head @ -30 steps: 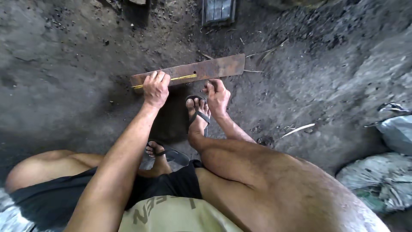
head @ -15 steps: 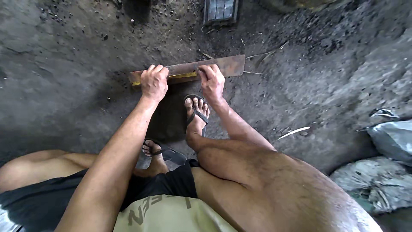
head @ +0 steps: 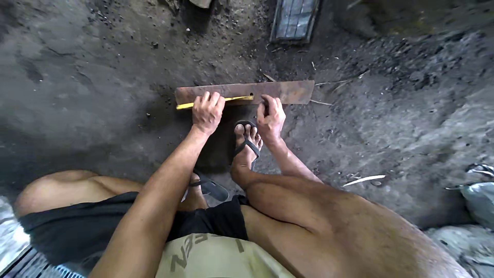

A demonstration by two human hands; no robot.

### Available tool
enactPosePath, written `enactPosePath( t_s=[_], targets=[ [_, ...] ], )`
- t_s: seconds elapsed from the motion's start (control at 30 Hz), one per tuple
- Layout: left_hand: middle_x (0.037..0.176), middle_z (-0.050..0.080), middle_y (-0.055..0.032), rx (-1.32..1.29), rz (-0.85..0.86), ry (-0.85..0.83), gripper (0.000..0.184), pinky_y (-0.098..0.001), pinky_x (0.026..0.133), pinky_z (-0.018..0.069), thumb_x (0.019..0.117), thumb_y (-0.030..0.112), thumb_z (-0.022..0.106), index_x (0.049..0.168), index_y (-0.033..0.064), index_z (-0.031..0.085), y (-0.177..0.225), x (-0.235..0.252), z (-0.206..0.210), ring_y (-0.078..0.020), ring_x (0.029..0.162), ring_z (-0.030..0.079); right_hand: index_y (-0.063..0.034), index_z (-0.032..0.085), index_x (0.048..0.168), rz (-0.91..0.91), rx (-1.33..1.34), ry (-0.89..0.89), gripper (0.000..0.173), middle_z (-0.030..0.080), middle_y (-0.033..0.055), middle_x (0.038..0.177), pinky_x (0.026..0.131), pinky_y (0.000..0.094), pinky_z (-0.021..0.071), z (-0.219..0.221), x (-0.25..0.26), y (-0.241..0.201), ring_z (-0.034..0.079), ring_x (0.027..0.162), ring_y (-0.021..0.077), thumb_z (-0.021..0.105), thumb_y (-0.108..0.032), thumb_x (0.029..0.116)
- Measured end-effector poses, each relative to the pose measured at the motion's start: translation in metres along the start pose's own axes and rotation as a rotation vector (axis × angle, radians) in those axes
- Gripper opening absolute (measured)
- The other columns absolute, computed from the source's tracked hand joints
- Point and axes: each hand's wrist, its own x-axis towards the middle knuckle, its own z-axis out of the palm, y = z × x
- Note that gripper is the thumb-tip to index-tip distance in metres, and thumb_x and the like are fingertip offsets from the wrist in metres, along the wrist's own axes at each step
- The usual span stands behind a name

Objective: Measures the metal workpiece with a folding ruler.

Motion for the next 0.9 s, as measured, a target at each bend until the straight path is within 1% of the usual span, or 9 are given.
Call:
enactPosePath(
  t_s=[0.07,0.13,0.2,0.33,0.43,0.57,0.67,0.8,0.9],
  targets=[
    [0.093,0.07,-0.0101,0.008,0.016,0.057,0.013,-0.0446,0.069,0.0505,0.0971,0.004,0.059,0.088,0.0073,0.068,0.0,-0.005,0.008,-0.0314,0.088,0.067,-0.0057,0.064,0.133,0.0,0.01,0.023,0.032,0.066,0.017,0.108,0.073,0.0437,0.0591,0.006,-0.005,0.006,0.068,0.087,0.0272,0.056,-0.015,0.103],
    [0.093,0.07,-0.0096,0.018,0.028,0.075,0.013,-0.0437,0.07,0.0501,0.0967,0.003,0.06,0.088,0.0078,0.068,-0.001,-0.007,0.01,-0.0302,0.088,0.066,-0.0048,0.068,0.126,-0.03,0.026,0.046,0.027,0.068,0.0162,0.11,0.08,0.0415,0.0603,0.008,-0.006,0.01,0.07,0.093,0.0261,0.058,-0.015,0.1036],
    [0.093,0.071,-0.0091,0.028,0.041,0.077,0.014,-0.0437,0.071,0.0501,0.0967,0.003,0.06,0.088,0.0079,0.069,-0.003,-0.006,0.008,-0.0297,0.088,0.067,-0.0042,0.07,0.122,-0.066,0.047,0.066,0.024,0.069,0.0159,0.113,0.082,0.0398,0.061,0.008,-0.004,0.012,0.071,0.097,0.025,0.06,-0.012,0.1027],
    [0.093,0.072,-0.008,0.039,0.044,0.061,0.016,-0.0445,0.074,0.0502,0.0972,0.002,0.058,0.087,0.0084,0.068,-0.003,-0.001,0.006,-0.0292,0.089,0.067,-0.0031,0.071,0.118,-0.105,0.076,0.117,0.02,0.07,0.0154,0.111,0.085,0.0377,0.0609,0.007,0.007,0.016,0.071,0.098,0.0236,0.063,-0.009,0.1006],
    [0.092,0.071,-0.0084,0.037,0.041,0.046,0.016,-0.0449,0.075,0.0506,0.0972,0.002,0.058,0.086,0.0078,0.068,-0.004,0.002,0.004,-0.0297,0.09,0.068,-0.0031,0.074,0.111,-0.128,0.076,0.18,0.017,0.073,0.0136,0.105,0.082,0.0334,0.0608,0.012,0.017,0.016,0.072,0.094,0.0214,0.065,-0.008,0.0979],
    [0.091,0.07,-0.0091,0.035,0.057,0.033,0.015,-0.0448,0.074,0.0504,0.0972,0.002,0.058,0.086,0.0072,0.067,-0.005,0.002,0.002,-0.0299,0.09,0.067,-0.003,0.073,0.113,-0.133,0.087,0.162,0.017,0.071,0.014,0.107,0.083,0.0335,0.0607,0.011,0.017,0.015,0.072,0.096,0.0214,0.065,-0.008,0.0992],
    [0.09,0.07,-0.0098,0.024,0.073,0.057,0.016,-0.0451,0.072,0.0501,0.0976,0.002,0.058,0.085,0.0067,0.066,-0.008,0.001,0.004,-0.0303,0.087,0.067,-0.0034,0.075,0.11,-0.151,0.093,0.208,0.015,0.074,0.0125,0.104,0.084,0.0322,0.0606,0.018,0.02,0.02,0.073,0.096,0.0203,0.067,-0.007,0.0971],
    [0.088,0.068,-0.0104,0.018,0.079,0.08,0.016,-0.0447,0.071,0.0494,0.0993,0.004,0.057,0.085,0.0061,0.065,-0.009,-0.004,0.009,-0.0303,0.086,0.066,-0.0045,0.075,0.11,-0.123,0.101,0.195,0.016,0.073,0.0115,0.105,0.084,0.0316,0.0606,0.019,0.02,0.022,0.072,0.096,0.0189,0.066,-0.009,0.0983],
    [0.089,0.069,-0.0111,0.001,0.076,0.086,0.016,-0.045,0.073,0.0505,0.0984,0.004,0.058,0.085,0.0058,0.066,-0.007,-0.005,0.008,-0.0309,0.087,0.067,-0.0042,0.074,0.113,-0.106,0.098,0.16,0.017,0.073,0.0131,0.108,0.085,0.0346,0.0607,0.015,0.02,0.02,0.072,0.098,0.0215,0.065,-0.01,0.0995]
  ],
)
